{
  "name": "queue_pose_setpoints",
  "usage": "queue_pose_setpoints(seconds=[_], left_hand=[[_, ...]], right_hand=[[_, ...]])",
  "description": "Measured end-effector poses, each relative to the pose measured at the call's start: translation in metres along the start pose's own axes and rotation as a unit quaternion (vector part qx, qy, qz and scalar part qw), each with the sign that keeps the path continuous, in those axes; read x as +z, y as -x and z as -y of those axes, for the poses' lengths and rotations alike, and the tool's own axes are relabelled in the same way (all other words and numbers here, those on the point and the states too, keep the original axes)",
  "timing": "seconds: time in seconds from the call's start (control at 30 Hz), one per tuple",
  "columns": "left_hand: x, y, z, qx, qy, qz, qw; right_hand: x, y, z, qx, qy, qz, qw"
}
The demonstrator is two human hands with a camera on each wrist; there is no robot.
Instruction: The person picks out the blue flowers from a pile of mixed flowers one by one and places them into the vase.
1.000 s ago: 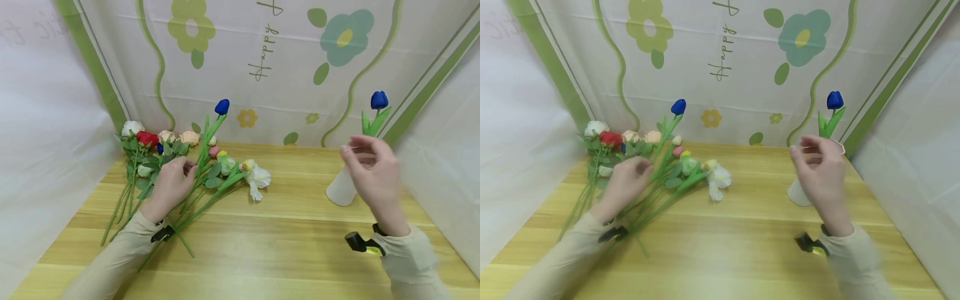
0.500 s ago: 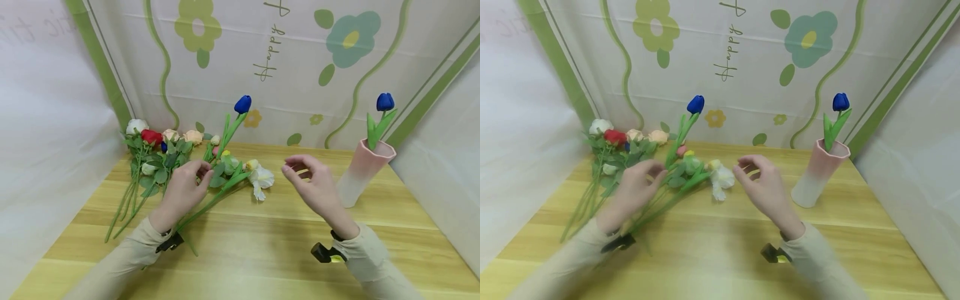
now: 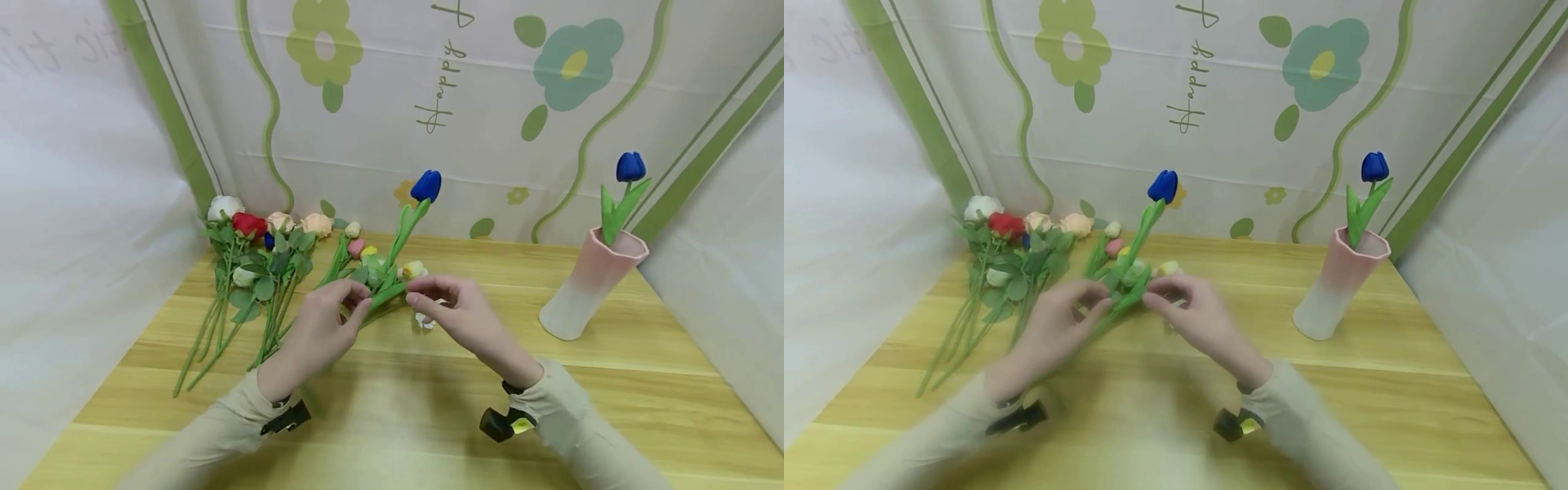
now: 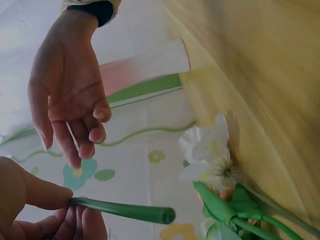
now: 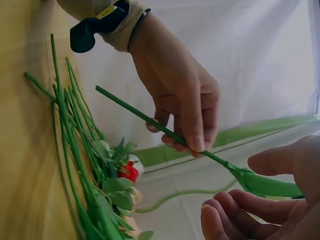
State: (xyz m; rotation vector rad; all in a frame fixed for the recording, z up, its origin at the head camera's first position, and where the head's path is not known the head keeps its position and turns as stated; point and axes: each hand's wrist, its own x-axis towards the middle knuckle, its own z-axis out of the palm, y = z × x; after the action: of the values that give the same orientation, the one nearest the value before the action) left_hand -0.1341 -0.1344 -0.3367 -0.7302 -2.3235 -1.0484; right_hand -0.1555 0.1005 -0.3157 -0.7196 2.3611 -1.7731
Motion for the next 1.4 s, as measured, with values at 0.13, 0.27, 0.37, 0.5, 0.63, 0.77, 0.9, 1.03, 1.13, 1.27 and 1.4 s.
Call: queue_pose_setpoints(seconds=[0.13,0.27,0.37,0.5,0.63,0.77,0.9,1.03,1.13,1.27,1.4], left_hand=[[0.007,0.003,-0.003,0.000,0.009,0.016,0.9998],[0.012,0.006,-0.006,0.005,0.005,0.021,0.9998],[0.013,0.007,-0.009,0.012,0.007,0.020,0.9997],[0.014,0.007,-0.013,0.021,0.013,0.020,0.9995],[0.015,0.008,-0.015,0.023,0.019,0.023,0.9993],[0.017,0.009,-0.015,0.031,0.012,0.022,0.9992],[0.018,0.012,-0.014,0.035,0.000,0.020,0.9992],[0.020,0.013,-0.015,0.029,-0.005,0.021,0.9994],[0.022,0.013,-0.015,0.028,-0.006,0.023,0.9993],[0.024,0.014,-0.014,0.024,-0.006,0.029,0.9993],[0.025,0.014,-0.014,0.019,-0.009,0.040,0.9990]], right_hand=[[0.005,0.002,-0.006,0.021,-0.034,0.022,0.9990],[0.009,0.002,-0.009,0.023,-0.057,0.039,0.9973],[0.011,0.002,-0.011,0.016,-0.064,0.046,0.9968],[0.014,0.002,-0.013,-0.001,-0.063,0.043,0.9971],[0.016,0.003,-0.016,-0.010,-0.065,0.035,0.9972],[0.019,0.003,-0.019,-0.008,-0.076,0.034,0.9965],[0.022,0.003,-0.021,-0.009,-0.079,0.034,0.9963],[0.022,0.003,-0.021,-0.008,-0.076,0.028,0.9966],[0.022,0.004,-0.022,-0.007,-0.076,0.024,0.9968],[0.022,0.004,-0.022,-0.006,-0.075,0.018,0.9970],[0.022,0.004,-0.023,-0.005,-0.074,0.014,0.9971]])
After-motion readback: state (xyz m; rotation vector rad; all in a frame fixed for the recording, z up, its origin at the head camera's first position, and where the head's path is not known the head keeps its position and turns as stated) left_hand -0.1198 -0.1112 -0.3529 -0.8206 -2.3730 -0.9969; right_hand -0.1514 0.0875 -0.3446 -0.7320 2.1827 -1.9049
